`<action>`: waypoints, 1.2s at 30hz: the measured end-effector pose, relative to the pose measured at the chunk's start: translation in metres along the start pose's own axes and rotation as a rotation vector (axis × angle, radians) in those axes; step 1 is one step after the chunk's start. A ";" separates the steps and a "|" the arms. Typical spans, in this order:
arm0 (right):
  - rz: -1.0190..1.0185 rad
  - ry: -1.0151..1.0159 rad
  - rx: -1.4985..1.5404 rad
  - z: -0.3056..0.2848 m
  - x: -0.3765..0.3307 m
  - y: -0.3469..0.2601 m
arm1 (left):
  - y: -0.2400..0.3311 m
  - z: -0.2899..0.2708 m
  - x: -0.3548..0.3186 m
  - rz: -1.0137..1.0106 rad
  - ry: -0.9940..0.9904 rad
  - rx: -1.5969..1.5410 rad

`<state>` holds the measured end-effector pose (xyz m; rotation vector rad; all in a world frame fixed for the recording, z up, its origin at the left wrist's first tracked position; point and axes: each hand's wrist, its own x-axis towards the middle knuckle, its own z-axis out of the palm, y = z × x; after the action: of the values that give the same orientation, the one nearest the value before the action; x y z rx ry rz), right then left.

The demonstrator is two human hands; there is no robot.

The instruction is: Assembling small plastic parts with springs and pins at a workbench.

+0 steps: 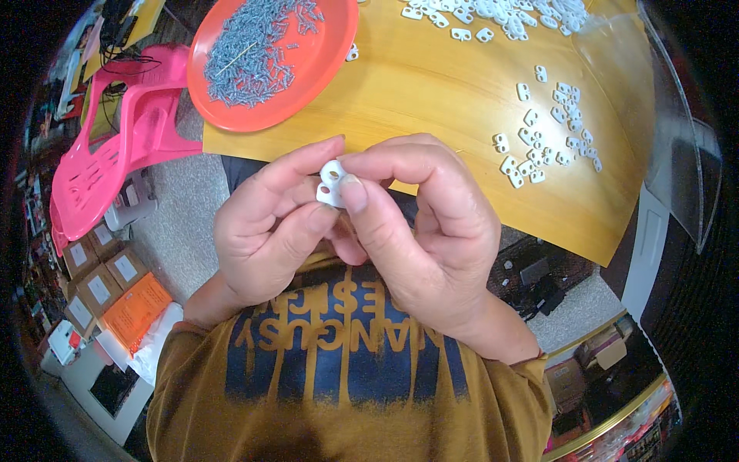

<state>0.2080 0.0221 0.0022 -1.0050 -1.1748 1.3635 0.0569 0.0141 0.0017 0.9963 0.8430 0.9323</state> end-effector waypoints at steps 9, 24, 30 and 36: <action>-0.132 -0.234 -0.123 -0.013 0.007 0.000 | 0.003 -0.009 -0.001 0.046 -0.165 -0.032; -0.098 -0.346 -0.061 -0.023 0.012 0.001 | -0.005 -0.004 -0.005 0.039 -0.116 -0.150; -0.088 -0.310 -0.006 -0.022 0.011 0.003 | -0.007 -0.003 -0.004 0.088 -0.048 0.004; -0.213 -0.333 -0.131 -0.023 0.013 0.003 | -0.004 -0.002 -0.006 0.044 0.015 -0.096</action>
<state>0.2280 0.0379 -0.0044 -0.7334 -1.5893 1.3271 0.0544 0.0084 -0.0015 0.9283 0.7845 1.0099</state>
